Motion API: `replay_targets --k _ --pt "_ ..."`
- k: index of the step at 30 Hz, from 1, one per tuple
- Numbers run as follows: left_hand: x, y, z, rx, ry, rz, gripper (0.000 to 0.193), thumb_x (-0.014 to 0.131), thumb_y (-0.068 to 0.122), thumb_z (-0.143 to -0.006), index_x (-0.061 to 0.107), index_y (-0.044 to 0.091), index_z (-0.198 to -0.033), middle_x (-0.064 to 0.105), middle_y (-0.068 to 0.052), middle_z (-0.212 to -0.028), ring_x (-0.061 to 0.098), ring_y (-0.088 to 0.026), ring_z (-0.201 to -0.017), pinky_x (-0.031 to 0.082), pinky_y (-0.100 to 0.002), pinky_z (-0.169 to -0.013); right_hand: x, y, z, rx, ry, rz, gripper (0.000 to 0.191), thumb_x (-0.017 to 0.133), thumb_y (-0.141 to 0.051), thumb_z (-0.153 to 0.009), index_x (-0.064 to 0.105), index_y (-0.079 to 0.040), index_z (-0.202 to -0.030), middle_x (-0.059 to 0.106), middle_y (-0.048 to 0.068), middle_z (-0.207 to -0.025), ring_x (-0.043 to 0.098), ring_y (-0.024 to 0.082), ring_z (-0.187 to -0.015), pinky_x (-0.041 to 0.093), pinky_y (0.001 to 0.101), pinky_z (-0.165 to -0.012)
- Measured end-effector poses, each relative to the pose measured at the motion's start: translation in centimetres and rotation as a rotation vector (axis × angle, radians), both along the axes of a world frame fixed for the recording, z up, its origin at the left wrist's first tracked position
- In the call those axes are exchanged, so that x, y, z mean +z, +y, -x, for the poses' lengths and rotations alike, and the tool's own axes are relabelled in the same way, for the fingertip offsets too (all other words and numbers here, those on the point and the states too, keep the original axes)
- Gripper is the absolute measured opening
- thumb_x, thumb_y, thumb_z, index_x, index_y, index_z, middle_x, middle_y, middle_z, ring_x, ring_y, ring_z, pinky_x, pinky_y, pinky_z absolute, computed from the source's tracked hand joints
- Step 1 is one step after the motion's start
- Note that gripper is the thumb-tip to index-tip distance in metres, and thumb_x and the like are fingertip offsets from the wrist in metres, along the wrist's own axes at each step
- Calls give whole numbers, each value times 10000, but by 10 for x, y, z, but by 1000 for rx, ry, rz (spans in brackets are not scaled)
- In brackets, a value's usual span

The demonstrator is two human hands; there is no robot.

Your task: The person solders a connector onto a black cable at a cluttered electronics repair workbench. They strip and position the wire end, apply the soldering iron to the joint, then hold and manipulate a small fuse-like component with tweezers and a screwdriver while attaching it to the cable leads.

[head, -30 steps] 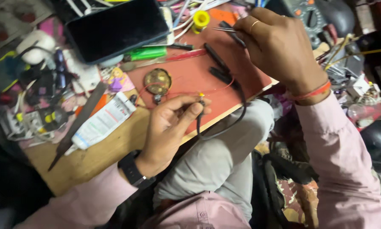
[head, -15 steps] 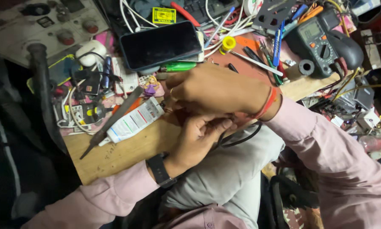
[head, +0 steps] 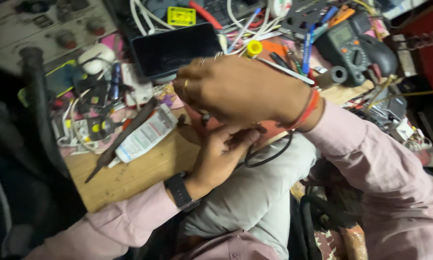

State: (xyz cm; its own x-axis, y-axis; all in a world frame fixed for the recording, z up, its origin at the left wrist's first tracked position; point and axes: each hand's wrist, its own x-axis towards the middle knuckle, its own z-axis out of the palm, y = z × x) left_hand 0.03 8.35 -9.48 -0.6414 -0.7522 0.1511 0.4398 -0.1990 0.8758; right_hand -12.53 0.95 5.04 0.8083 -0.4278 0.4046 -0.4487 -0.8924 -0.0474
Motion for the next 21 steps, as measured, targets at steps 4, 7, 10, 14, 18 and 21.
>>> replay_targets --k 4,7,10,14,18,21 --pt "6 -4 -1 -83 -62 -166 228 614 115 -1064 680 -31 -1226 731 -45 -1067 674 -86 -959 551 -220 -849 28 23 23 -145 -293 -418 151 692 11 -965 606 15 -1089 669 114 -986 709 269 -875 556 335 -771" --pt "13 -5 -3 -83 -157 -237 260 601 146 -1055 680 -19 -1241 738 -44 -1056 640 -66 -877 511 -196 -737 33 55 31 -82 -708 -609 83 617 -3 -1124 548 2 -1170 631 119 -1058 707 214 -898 580 266 -828" --pt "18 -8 -3 -68 -207 -202 279 590 167 -1043 670 -14 -1239 738 -31 -1092 652 -58 -913 544 -204 -795 29 85 39 -72 -1122 -449 115 599 -10 -1103 550 -28 -1206 594 125 -1014 662 223 -828 590 299 -744" --pt "21 -9 -3 -52 -192 -166 286 595 158 -1057 675 -39 -1248 735 -45 -1126 650 -79 -978 537 -234 -857 14 128 57 -215 -1845 -124 279 526 75 -941 467 21 -1208 558 183 -855 570 211 -576 476 354 -537" --pt "21 -11 -1 -63 -206 -256 294 597 144 -1040 667 -37 -1261 743 -57 -1143 649 -100 -997 531 -252 -888 -25 166 65 -372 -1717 -25 301 590 86 -958 470 -26 -1210 606 124 -863 634 202 -600 487 333 -518" --pt "22 -11 0 -69 -212 -239 297 621 108 -1029 647 -41 -1285 736 -79 -1160 666 -122 -1070 532 -265 -965 -66 192 44 -605 -1582 -198 251 632 78 -1066 478 -23 -1237 679 135 -918 689 204 -727 549 307 -606"
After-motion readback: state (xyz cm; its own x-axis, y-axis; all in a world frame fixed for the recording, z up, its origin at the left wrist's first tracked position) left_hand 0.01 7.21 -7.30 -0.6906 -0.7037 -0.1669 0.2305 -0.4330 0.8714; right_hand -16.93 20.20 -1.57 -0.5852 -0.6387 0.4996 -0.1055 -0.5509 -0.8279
